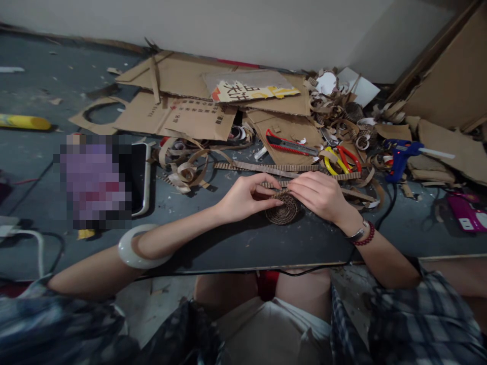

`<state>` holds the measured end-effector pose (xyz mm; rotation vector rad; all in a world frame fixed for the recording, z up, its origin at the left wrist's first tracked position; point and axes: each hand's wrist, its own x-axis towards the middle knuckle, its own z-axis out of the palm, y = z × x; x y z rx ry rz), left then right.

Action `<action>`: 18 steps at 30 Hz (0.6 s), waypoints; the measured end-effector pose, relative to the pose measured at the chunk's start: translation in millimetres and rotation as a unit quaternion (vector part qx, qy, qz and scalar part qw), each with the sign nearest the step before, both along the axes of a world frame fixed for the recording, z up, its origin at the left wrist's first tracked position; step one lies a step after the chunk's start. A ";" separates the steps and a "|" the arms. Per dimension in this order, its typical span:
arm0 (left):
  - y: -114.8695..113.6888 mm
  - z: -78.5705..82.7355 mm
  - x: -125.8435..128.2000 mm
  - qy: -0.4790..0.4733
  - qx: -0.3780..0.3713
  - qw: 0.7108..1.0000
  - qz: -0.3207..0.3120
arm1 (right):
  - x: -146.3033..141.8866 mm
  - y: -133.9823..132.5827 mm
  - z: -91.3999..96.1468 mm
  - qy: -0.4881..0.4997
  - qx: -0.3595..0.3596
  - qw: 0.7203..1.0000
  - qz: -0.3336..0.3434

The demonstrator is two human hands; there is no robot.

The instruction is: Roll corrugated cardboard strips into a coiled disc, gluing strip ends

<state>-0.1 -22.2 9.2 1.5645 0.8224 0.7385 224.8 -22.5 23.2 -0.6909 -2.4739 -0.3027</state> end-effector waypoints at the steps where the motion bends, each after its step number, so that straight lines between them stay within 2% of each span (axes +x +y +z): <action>1: 0.0 -0.3 -0.2 0.001 0.001 1.000 0.000 | -0.3 -0.4 0.6 0.000 0.004 1.000 0.000; 18: -0.6 1.2 0.3 0.007 -0.007 1.000 -0.001 | -5.8 -4.1 5.5 -0.021 0.005 1.000 -0.014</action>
